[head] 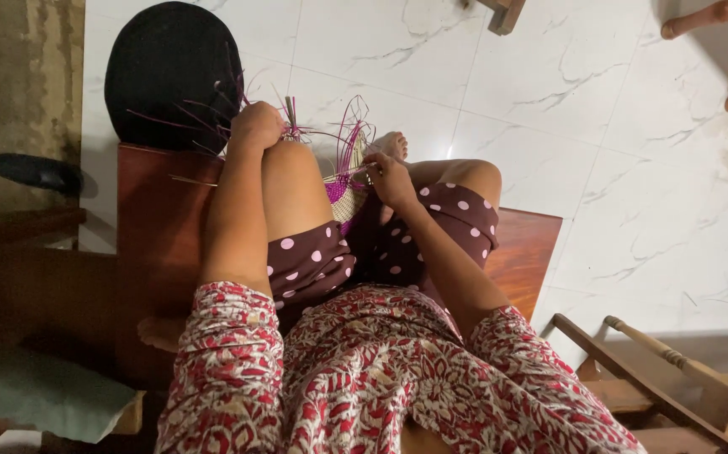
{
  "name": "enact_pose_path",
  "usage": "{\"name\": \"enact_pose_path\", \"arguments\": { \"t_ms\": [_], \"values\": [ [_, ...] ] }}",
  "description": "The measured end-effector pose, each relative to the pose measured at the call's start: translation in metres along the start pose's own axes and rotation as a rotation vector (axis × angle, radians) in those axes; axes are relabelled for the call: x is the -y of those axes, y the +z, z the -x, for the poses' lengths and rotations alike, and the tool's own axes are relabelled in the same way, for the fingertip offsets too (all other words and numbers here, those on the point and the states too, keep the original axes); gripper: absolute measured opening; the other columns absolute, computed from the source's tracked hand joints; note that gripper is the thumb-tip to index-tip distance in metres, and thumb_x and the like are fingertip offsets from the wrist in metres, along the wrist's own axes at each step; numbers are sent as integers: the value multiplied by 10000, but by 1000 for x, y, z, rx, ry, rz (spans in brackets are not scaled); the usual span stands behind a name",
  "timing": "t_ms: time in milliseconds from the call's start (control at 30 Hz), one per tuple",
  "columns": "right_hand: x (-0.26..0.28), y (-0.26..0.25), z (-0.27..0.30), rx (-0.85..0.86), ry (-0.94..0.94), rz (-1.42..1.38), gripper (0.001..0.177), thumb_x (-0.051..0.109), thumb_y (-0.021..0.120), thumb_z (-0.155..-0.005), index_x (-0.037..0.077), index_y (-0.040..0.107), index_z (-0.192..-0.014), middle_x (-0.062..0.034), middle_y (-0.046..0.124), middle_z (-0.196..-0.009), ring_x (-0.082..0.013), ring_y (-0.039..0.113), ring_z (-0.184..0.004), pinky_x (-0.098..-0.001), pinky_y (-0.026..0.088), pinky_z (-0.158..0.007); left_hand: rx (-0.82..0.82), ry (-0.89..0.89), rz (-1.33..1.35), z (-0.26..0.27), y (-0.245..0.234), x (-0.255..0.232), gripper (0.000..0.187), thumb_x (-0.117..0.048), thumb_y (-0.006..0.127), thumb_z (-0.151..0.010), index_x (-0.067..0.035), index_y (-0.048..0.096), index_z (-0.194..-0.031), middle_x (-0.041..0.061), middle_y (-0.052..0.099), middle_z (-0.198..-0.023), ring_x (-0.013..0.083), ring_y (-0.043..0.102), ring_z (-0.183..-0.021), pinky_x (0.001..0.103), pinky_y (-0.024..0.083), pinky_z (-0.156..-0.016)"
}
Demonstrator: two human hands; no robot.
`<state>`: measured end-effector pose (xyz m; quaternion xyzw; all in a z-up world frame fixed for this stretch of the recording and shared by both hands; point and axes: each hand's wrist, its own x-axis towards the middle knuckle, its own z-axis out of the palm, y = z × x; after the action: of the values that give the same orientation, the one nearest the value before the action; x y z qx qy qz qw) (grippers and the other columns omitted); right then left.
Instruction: A person is weaving a basket using purple and natural colored fibers while sitting on a wooden bench.
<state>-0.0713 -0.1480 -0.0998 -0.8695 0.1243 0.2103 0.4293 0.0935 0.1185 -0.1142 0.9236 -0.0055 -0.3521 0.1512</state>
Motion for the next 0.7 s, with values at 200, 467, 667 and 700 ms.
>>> {"name": "enact_pose_path", "arguments": {
  "t_ms": [200, 467, 667, 700],
  "values": [
    [-4, 1, 0, -20, 10, -10, 264, 218, 568, -969, 170, 701, -1192, -185, 751, -994, -460, 692, -993, -563, 556, -869, -109, -113, -65, -8, 11, 8, 277, -163, 602, -929, -45, 768, -1117, 206, 744, -1094, 402, 709, -1065, 529, 566, -915],
    [-12, 9, -2, -45, 1, -34, 263, 204, 567, -966, 160, 708, -1183, -170, 758, -981, -440, 708, -970, -555, 559, -846, -274, -344, -28, 36, -17, -23, 341, -132, 441, -1021, -13, 676, -1237, 161, 678, -1217, 334, 691, -1139, 474, 565, -945],
    [-13, 9, -3, -49, 6, -12, 259, 226, 569, -963, 185, 698, -1183, -158, 759, -981, -435, 707, -974, -563, 554, -852, -481, -341, -62, 19, 11, -6, 284, -156, 437, -1027, -20, 602, -1214, 142, 637, -1122, 305, 702, -1014, 439, 579, -815],
    [-14, 9, -3, -48, 1, -3, 253, 241, 574, -962, 198, 695, -1181, -157, 757, -981, -439, 700, -985, -573, 548, -859, -497, -346, -60, 20, 12, -6, 284, -152, 410, -1034, -16, 564, -1229, 143, 612, -1146, 314, 689, -1023, 446, 573, -811]
  ]
}}
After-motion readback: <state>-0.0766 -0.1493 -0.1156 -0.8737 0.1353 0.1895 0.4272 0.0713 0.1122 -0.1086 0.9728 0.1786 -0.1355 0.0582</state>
